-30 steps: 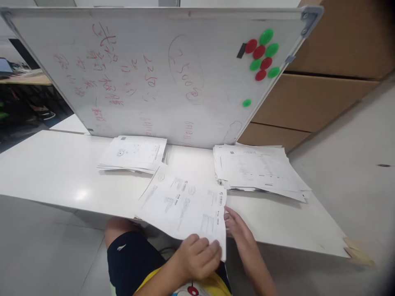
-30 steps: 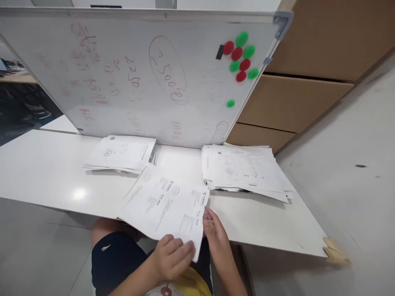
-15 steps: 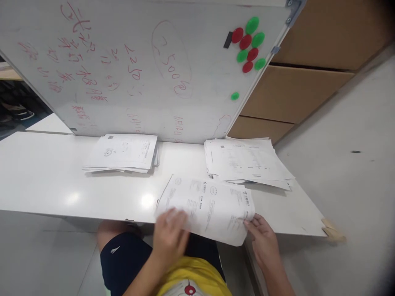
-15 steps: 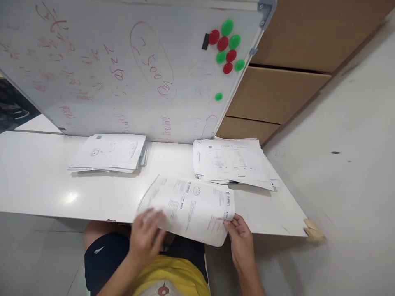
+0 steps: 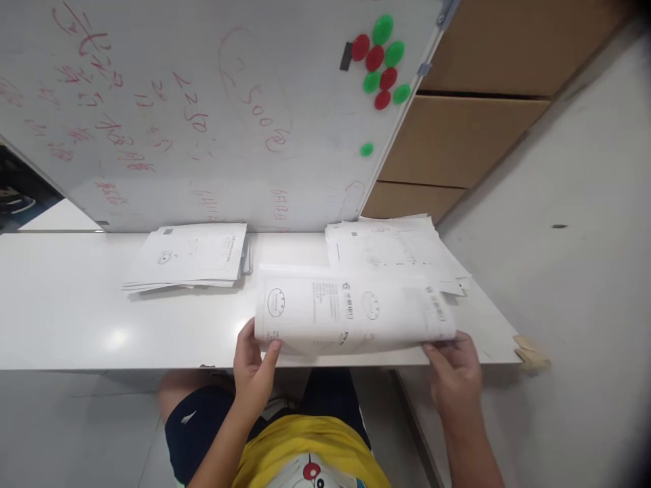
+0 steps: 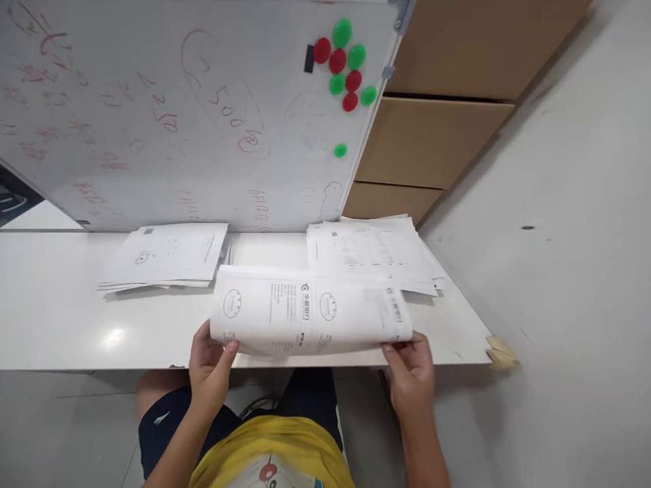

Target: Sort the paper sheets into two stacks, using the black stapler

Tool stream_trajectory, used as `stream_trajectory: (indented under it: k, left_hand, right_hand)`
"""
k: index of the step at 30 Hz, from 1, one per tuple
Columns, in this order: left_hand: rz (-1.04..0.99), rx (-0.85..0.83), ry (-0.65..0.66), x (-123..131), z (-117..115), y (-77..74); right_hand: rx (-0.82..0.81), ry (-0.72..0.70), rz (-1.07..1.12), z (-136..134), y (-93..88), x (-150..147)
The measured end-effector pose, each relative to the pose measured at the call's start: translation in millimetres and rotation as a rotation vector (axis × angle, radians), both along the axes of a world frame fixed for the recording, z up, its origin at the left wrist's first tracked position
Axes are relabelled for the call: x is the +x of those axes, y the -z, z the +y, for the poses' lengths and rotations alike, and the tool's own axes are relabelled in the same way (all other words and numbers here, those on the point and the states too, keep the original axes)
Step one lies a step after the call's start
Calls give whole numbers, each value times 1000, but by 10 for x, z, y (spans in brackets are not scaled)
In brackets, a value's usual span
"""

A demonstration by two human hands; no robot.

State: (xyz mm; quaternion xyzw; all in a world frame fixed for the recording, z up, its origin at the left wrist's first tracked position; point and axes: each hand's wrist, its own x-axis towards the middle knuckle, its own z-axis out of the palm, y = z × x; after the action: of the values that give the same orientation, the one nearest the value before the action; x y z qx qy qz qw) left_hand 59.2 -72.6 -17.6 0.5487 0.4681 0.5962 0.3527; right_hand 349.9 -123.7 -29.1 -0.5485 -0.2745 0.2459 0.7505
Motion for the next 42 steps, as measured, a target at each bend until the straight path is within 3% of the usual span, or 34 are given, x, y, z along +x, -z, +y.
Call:
stream_trajectory:
  k: [3, 7, 11, 14, 17, 23, 29, 38, 42]
  left_hand:
    - [2, -20, 127, 145, -51, 100]
    - [80, -181, 236, 352, -40, 221]
    - [84, -228, 308, 440, -4, 134]
    - [106, -212, 331, 421, 24, 19]
    - [150, -233, 331, 397, 52, -47]
    - [65, -364, 248, 394, 85, -9]
    - [14, -436, 221, 354, 66, 30]
    - [89, -433, 319, 373, -10, 56]
    - [206, -354, 278, 178, 16, 24]
  right_hand:
    - [127, 72, 4, 78, -7, 240]
    - [91, 50, 10, 140, 167, 454]
    - [21, 120, -46, 106, 254, 520]
    - [-160, 113, -133, 69, 216, 583]
    - [-284, 102, -152, 40, 187, 664]
    - [-259, 17, 11, -43, 251, 775]
    - [-369, -74, 179, -151, 252, 831]
    - [-450, -220, 205, -192, 89, 662]
    - [-548, -341, 221, -268, 38, 551]
